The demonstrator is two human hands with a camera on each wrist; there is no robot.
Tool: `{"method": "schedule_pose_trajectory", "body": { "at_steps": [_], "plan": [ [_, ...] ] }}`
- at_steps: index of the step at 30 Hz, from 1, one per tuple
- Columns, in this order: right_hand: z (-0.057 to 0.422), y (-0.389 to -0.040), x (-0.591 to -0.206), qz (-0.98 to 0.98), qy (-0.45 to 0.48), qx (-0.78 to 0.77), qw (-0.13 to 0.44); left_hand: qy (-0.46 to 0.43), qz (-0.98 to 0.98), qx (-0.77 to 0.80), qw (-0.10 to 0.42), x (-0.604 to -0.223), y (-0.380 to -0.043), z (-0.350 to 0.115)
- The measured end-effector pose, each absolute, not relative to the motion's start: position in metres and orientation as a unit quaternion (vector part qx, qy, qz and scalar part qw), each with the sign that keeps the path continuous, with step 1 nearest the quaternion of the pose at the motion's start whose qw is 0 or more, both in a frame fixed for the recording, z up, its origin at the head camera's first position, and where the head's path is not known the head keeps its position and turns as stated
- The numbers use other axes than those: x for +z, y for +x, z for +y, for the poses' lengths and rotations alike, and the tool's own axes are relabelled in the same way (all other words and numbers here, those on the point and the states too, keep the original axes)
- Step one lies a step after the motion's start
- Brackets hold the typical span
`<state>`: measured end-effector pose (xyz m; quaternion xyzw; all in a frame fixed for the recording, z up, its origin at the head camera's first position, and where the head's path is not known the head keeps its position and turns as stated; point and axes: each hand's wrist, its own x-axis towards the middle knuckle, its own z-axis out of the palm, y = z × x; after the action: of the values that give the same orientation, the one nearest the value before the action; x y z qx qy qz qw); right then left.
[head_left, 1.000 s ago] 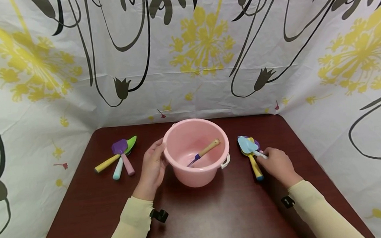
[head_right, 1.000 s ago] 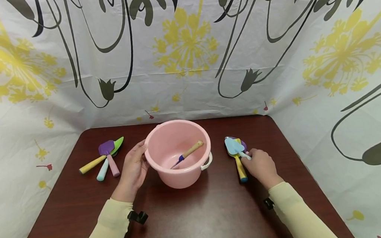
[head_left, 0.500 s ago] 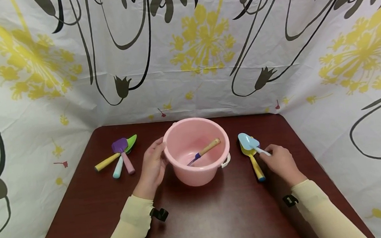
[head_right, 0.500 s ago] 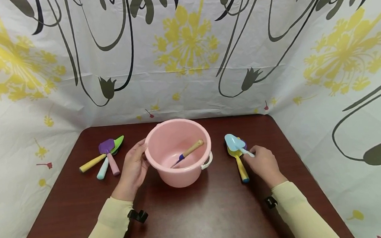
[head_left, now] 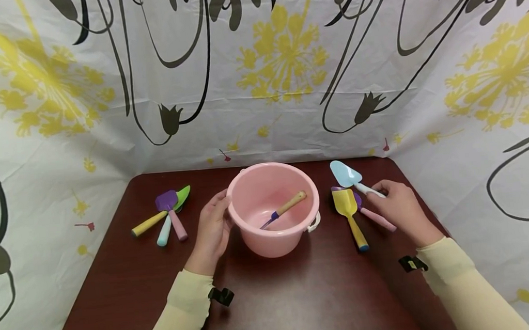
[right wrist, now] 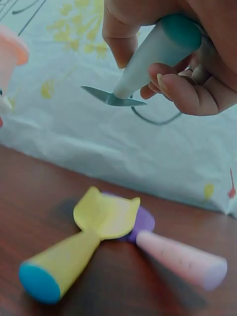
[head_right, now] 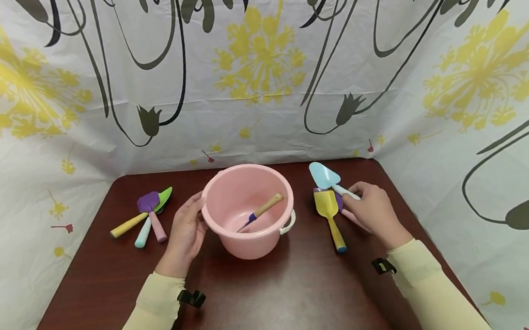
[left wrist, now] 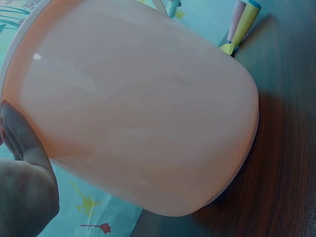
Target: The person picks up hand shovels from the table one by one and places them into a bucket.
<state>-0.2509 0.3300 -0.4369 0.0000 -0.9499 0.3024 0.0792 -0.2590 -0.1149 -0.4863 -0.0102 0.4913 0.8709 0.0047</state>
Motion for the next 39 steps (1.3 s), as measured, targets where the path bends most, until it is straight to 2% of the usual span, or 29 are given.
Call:
{"method": "schedule_pose_trajectory", "body": {
  "at_steps": [7,14,23,28,39],
  "plan": [
    [0.317,-0.247,-0.404,-0.943,0.02,0.321,0.084,-0.01,0.49,0.871,0.005,-0.486,-0.259,-0.115],
    [0.302,-0.244,-0.378,-0.942,0.077,0.308,0.107,-0.01,0.492,0.871,0.006,-0.485,-0.26,-0.115],
    [0.268,-0.243,-0.35,-0.947,0.119,0.293,0.046,-0.016,0.496,0.868,0.008,-0.484,-0.26,-0.116],
    [0.251,-0.248,-0.347,-0.943,0.13,0.306,0.01,-0.02,0.493,0.87,0.009,-0.485,-0.259,-0.115],
    [0.23,-0.261,-0.352,-0.939,0.18,0.294,-0.02,-0.021,0.484,0.875,0.006,-0.487,-0.261,-0.113]
  ]
}}
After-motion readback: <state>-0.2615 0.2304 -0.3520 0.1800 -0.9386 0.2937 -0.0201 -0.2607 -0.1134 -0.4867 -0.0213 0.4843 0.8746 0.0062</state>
